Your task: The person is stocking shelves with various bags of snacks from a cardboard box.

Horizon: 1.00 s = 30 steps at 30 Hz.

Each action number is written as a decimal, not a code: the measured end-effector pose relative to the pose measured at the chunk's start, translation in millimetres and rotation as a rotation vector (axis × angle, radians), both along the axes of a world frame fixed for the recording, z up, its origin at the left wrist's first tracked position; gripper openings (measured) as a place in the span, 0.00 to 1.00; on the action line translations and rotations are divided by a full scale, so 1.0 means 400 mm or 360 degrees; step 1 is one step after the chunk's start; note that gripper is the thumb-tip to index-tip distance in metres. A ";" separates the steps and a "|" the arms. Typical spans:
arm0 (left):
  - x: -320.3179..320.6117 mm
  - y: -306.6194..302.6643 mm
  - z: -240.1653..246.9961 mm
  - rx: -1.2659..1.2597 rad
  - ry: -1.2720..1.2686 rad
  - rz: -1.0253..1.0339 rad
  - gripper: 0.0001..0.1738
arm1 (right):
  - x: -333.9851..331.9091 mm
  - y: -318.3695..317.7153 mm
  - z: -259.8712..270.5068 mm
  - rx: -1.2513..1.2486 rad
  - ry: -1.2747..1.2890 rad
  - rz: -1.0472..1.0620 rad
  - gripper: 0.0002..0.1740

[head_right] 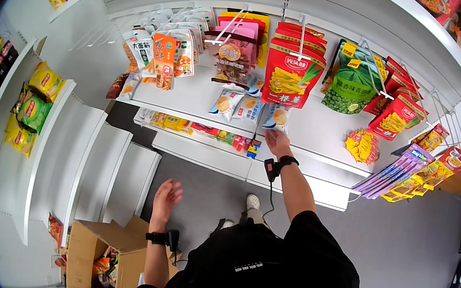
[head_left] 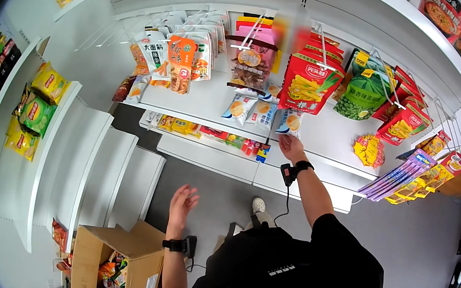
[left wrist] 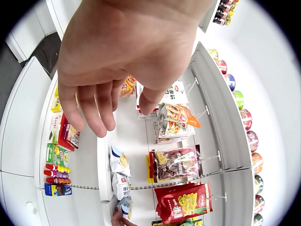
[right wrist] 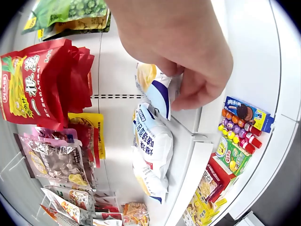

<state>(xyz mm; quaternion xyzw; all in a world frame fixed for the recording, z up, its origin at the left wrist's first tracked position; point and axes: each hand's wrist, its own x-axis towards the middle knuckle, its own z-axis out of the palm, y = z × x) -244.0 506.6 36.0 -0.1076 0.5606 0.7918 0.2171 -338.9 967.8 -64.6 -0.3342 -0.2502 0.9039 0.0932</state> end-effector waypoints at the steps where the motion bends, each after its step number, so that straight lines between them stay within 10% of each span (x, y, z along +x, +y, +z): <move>1: -0.001 0.003 0.002 0.0000 -0.0004 -0.0006 0.27 | 0.000 0.002 -0.001 0.0005 0.0018 0.0059 0.11; 30: 0.175 0.000 -0.024 0.0039 0.0048 0.0315 0.23 | 0.276 -0.071 0.090 -0.0281 -0.0169 0.0087 0.18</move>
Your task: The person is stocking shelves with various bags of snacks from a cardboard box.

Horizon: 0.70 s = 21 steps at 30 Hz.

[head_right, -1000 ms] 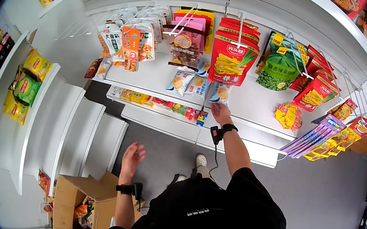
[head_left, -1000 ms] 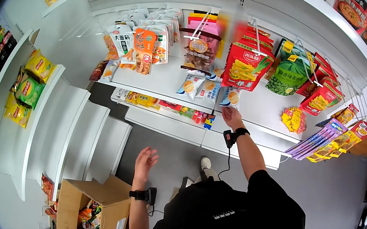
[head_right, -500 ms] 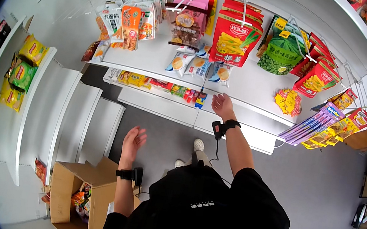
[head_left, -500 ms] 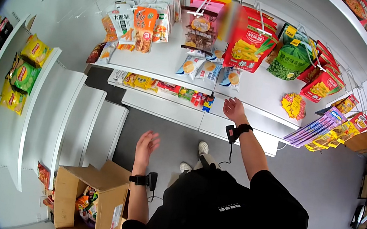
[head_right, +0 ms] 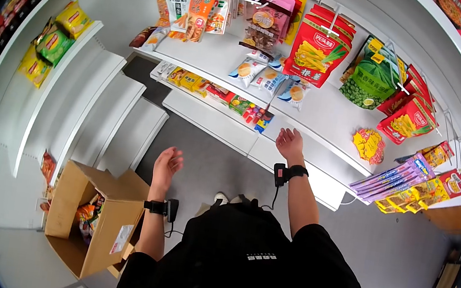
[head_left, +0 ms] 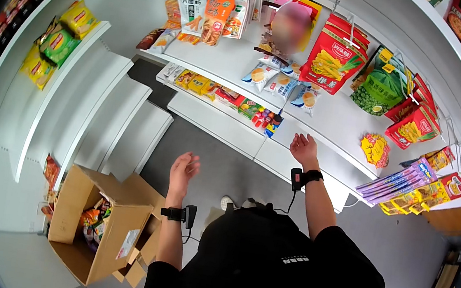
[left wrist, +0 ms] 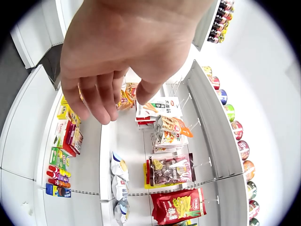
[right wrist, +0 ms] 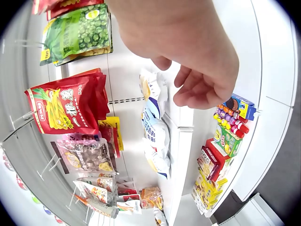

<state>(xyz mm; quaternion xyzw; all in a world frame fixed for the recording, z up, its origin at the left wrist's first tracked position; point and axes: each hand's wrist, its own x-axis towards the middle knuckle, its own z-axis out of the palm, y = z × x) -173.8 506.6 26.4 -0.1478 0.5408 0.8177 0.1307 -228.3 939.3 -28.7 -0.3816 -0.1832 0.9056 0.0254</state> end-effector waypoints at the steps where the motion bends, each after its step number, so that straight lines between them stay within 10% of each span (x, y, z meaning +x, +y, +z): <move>1: 0.014 0.003 0.002 0.0016 0.0018 0.0043 0.22 | 0.009 0.003 0.000 -0.0002 -0.0007 0.0011 0.18; 21: 0.470 -0.027 -0.036 -0.0074 -0.0182 0.0684 0.20 | 0.186 -0.034 -0.082 -0.0092 -0.0133 0.0403 0.13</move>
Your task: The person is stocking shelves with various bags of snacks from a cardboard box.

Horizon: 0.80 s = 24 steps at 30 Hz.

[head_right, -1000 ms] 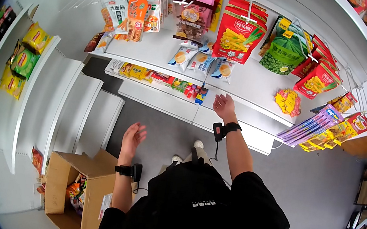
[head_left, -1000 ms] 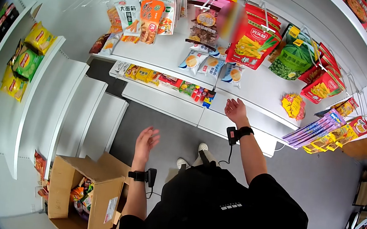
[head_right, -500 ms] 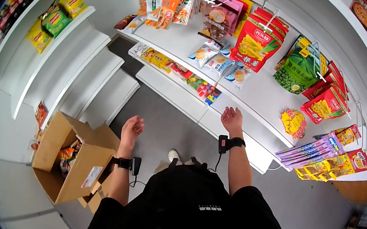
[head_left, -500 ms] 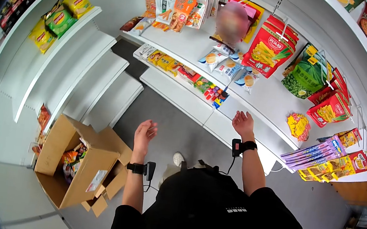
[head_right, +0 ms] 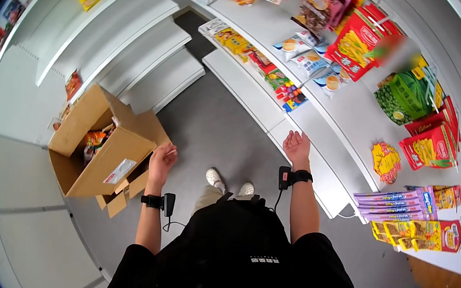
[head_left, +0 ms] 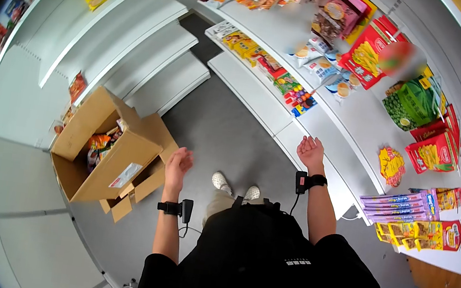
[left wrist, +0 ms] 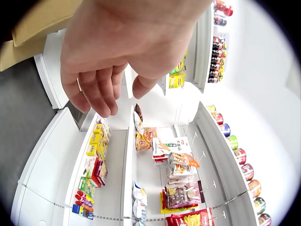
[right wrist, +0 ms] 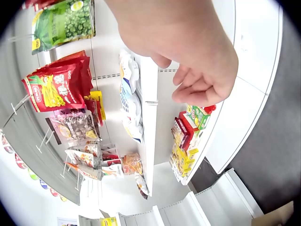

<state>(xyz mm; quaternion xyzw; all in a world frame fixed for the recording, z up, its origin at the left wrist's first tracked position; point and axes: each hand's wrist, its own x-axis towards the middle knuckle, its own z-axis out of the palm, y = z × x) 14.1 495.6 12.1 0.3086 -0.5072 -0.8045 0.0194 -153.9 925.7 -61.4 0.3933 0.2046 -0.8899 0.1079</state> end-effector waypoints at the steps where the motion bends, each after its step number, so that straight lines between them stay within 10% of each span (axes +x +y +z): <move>1: 0.012 -0.012 0.000 0.0002 -0.0001 0.0034 0.20 | -0.004 -0.018 0.006 -0.0001 0.0008 0.0024 0.13; 24: 0.313 -0.512 -0.100 0.0057 -0.0018 0.0925 0.18 | -0.140 -0.770 0.017 0.0097 0.0052 0.0878 0.14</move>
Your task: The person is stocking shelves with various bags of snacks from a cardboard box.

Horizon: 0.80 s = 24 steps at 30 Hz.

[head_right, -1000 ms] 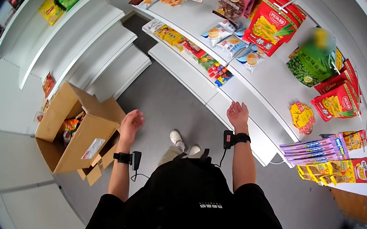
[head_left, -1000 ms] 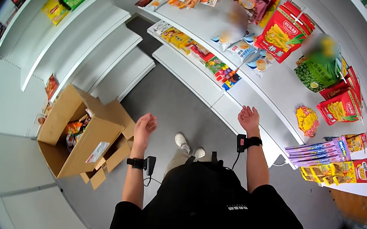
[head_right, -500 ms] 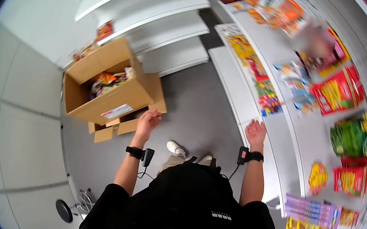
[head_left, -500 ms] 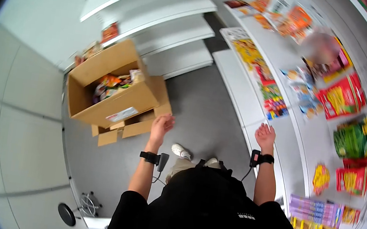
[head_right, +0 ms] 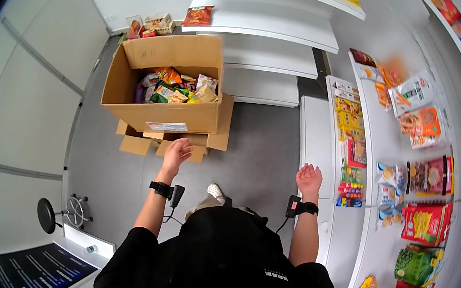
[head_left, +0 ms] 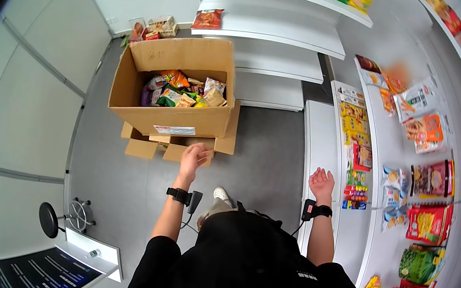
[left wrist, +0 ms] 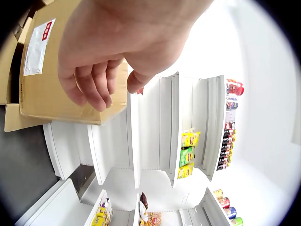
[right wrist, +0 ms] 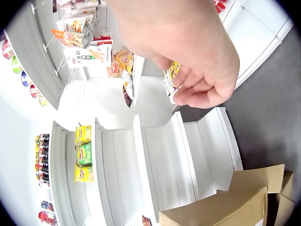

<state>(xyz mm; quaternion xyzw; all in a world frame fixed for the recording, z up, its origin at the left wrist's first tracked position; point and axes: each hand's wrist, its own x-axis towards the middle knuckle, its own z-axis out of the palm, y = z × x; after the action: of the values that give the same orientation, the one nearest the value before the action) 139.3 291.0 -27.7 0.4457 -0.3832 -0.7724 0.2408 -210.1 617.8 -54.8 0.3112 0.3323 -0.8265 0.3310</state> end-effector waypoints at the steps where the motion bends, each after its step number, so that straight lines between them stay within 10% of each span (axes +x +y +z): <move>1: 0.004 -0.019 -0.008 0.0004 0.0000 0.0040 0.18 | -0.009 -0.036 -0.002 0.0009 0.0022 0.0061 0.15; 24: -0.016 -0.315 -0.020 0.0093 -0.0167 0.0524 0.22 | -0.108 -0.792 -0.053 0.0042 -0.0002 0.0901 0.15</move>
<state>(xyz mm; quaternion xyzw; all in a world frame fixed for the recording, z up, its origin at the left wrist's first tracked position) 132.8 164.8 -35.8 0.5488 -0.2945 -0.7090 0.3307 -253.3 301.1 -76.1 0.2110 0.4166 -0.6965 0.5447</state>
